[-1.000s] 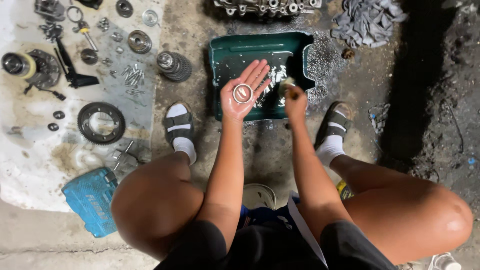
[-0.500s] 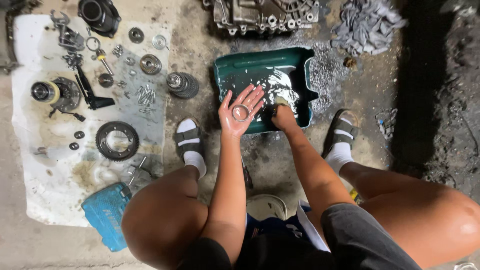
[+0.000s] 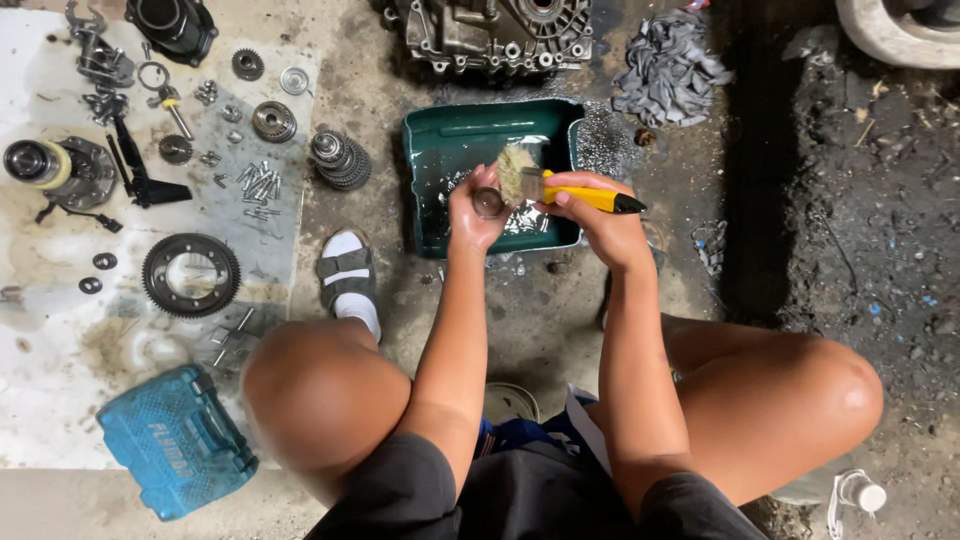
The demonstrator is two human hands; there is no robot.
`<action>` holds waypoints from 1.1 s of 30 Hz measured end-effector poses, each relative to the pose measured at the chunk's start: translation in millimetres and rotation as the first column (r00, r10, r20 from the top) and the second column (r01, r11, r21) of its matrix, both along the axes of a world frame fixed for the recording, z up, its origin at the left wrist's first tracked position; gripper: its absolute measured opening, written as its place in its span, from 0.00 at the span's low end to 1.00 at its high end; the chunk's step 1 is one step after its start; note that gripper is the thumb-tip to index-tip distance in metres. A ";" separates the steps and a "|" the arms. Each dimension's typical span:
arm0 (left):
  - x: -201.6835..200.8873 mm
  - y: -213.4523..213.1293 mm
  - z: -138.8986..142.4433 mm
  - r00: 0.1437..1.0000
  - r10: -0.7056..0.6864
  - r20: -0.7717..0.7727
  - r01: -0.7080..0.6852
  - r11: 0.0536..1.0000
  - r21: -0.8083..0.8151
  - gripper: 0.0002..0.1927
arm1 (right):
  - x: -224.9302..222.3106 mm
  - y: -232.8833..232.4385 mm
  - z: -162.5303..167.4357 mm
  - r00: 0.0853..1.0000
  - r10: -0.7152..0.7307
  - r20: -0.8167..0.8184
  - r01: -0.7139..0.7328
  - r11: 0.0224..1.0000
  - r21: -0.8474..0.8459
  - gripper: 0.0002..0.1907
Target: The person sits on the floor of a workshop and cleans disassembled gearbox components in a green tray of liquid. They pick up small parts such as rings and gears one at a time, scrub them with a brush, and set cleaned pieces on the ground beside the tray.
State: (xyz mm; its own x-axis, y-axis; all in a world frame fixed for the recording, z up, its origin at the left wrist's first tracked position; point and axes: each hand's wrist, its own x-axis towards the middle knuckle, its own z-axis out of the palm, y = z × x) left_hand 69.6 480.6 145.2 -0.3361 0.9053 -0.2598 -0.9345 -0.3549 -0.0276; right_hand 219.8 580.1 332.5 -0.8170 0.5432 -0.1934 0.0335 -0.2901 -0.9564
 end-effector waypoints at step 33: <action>25.2 8.9 68.5 0.815 0.198 -0.544 -0.117 0.976 0.181 0.23 | 14.1 -30.6 100.7 0.989 0.141 -0.053 -0.102 0.886 0.453 0.10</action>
